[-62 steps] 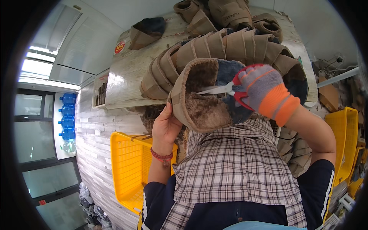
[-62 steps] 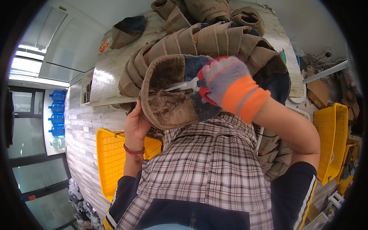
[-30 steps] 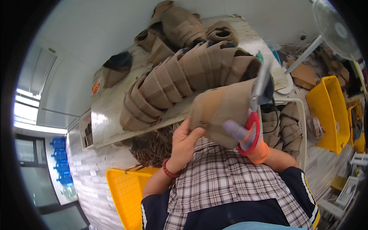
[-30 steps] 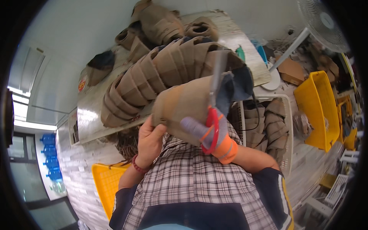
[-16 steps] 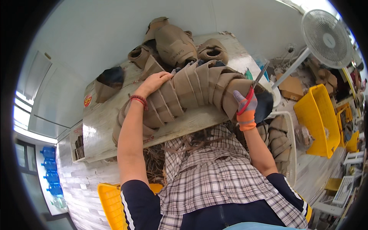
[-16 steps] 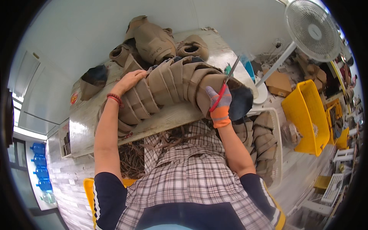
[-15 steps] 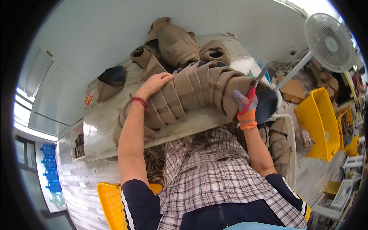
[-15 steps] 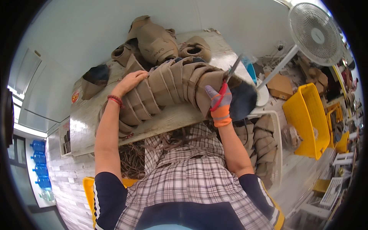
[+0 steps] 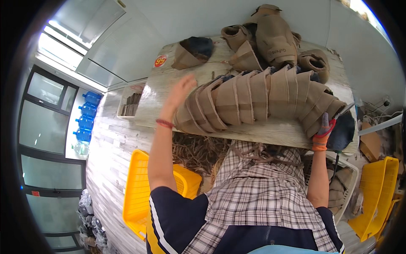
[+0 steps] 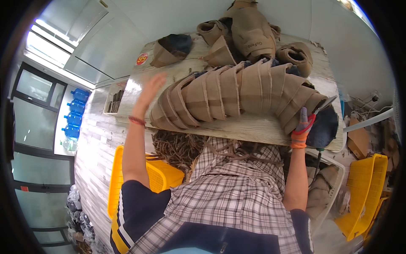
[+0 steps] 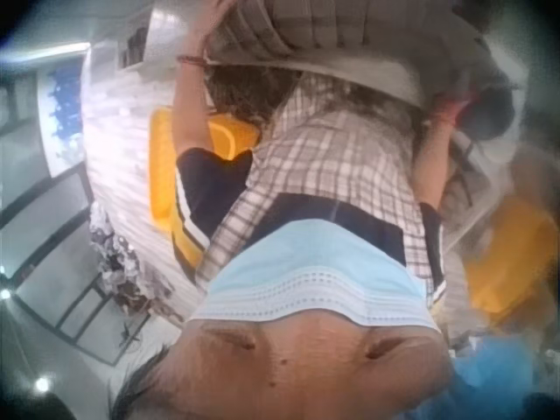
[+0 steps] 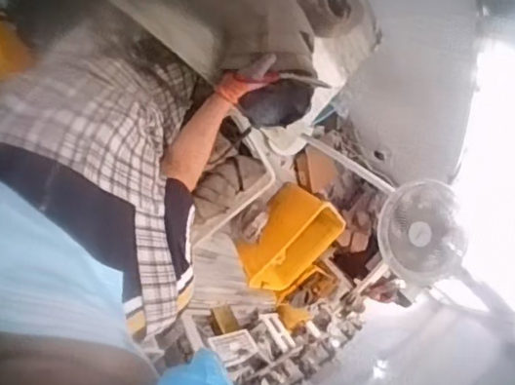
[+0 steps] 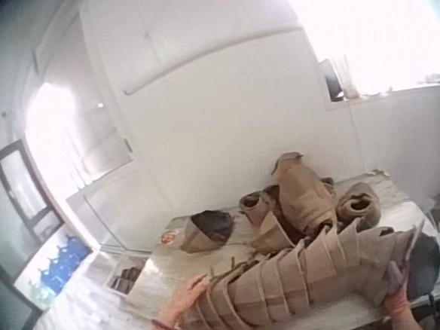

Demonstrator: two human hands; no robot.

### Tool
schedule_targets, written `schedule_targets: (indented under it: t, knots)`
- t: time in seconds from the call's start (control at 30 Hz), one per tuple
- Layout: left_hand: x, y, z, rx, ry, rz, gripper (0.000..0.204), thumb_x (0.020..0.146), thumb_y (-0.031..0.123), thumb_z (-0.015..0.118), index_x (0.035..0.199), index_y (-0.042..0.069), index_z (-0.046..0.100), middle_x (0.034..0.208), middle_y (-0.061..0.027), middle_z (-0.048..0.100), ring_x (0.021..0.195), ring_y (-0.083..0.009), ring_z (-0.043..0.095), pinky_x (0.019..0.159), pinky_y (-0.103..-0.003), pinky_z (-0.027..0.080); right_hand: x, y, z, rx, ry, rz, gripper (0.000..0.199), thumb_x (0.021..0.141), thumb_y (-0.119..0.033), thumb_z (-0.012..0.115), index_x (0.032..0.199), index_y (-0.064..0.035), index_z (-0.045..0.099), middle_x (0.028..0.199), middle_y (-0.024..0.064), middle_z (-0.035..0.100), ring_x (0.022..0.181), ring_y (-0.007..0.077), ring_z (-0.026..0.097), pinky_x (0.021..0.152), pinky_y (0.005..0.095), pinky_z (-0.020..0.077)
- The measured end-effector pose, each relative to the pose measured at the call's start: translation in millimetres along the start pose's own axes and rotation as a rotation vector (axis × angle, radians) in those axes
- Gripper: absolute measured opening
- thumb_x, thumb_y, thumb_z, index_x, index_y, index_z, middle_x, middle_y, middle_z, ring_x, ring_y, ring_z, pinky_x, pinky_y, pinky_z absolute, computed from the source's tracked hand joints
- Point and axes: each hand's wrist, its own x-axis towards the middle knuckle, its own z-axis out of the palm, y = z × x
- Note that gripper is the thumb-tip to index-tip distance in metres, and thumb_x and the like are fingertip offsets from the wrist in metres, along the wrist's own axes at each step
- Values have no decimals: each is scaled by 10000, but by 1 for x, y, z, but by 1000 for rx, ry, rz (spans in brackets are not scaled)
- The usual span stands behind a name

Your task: The person uses a handheld electric cutter to trim the edges of a brown shoe upper, then switches to scissors to trim the interior lining and edges. The person handles multiple shoe uppers, placing trimmed pieces aside and continuing the process on additional units.

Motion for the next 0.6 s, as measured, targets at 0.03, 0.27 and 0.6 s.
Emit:
schedule_targets:
  t: [0.03, 0.27, 0.6]
  knots:
    - [-8, -8, 4, -26, -13, -31, 471, 895, 323, 538, 1245, 9, 509, 1236, -124, 548, 1140, -204, 497, 967, -318, 365, 3, 9, -4, 72, 23, 6, 172, 898, -77, 552, 1056, -14, 530, 1045, 85, 573, 1008, 158, 565, 872, 292, 470]
    - [-32, -39, 40, 43, 87, 161, 477, 853, 181, 527, 1318, 107, 451, 1318, -176, 459, 1219, -318, 428, 1021, -366, 325, 1, -8, 8, 81, -8, 56, 221, 877, -112, 593, 1068, -11, 546, 1106, 105, 574, 1009, 164, 563, 858, 308, 477]
    - [-8, 64, 34, 705, -429, 658, 840, 672, -155, 392, 1388, 283, 352, 1484, -163, 187, 1278, -345, 351, 1040, -383, 320, 7, 9, -2, 16, -77, -11, 252, 921, -99, 508, 1160, -20, 517, 1136, 106, 556, 1042, 200, 560, 923, 315, 459]
